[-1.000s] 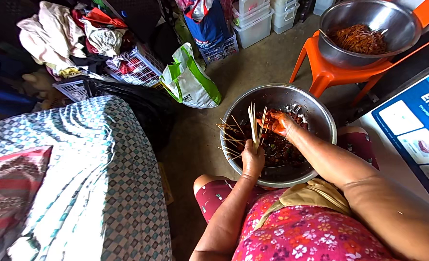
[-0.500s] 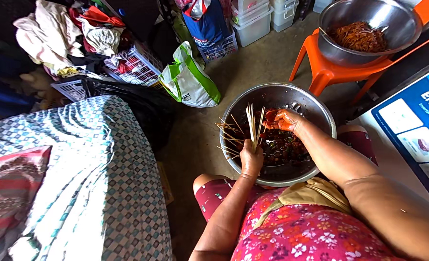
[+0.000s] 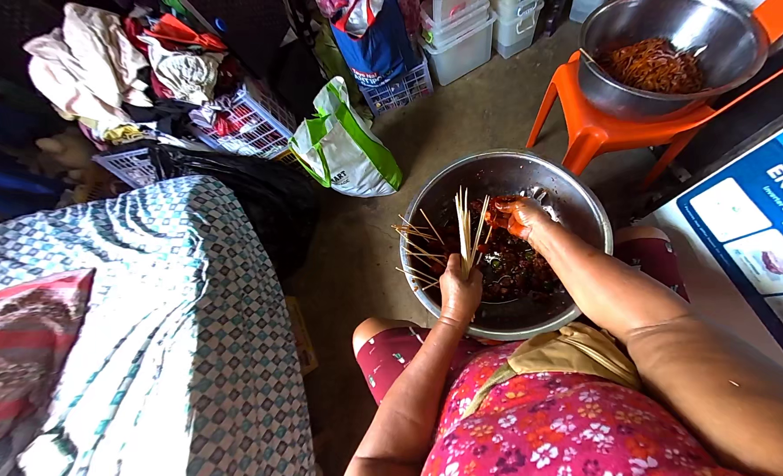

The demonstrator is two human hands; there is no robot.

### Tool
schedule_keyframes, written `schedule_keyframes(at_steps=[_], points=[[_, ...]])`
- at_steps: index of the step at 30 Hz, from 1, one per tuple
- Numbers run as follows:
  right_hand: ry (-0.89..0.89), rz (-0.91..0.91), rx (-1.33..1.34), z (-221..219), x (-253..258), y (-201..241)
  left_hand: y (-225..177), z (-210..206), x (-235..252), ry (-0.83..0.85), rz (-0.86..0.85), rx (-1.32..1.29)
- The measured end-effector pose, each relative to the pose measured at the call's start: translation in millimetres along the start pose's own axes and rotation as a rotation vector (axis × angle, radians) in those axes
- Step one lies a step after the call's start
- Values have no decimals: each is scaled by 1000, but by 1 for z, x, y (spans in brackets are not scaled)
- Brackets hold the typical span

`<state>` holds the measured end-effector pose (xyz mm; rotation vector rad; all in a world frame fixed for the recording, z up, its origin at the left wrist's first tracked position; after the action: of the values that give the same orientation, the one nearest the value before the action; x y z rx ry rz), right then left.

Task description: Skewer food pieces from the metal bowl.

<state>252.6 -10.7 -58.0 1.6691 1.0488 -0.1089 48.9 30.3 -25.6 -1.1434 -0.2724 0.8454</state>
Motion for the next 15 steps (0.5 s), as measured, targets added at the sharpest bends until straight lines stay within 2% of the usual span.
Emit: schedule_keyframes(at_steps=[7,15], points=[[-4,-3,86,-8,0,-10,0,2,0,-25,22,4],[37,-46,56,-16,-9,-17,0,3,0,-52,32,-2]])
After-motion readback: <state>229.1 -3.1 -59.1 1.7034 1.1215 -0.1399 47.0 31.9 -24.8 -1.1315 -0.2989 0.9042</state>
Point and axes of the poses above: each hand's wrist, its own x-axis towards the middle knuckle, its own z-axis out of the back of the hand, y = z × x, the point moved 5 cm from there along x, towards the middle knuckle, and after that the axes turned 5 degrees about -x, right-handed, at the moved point
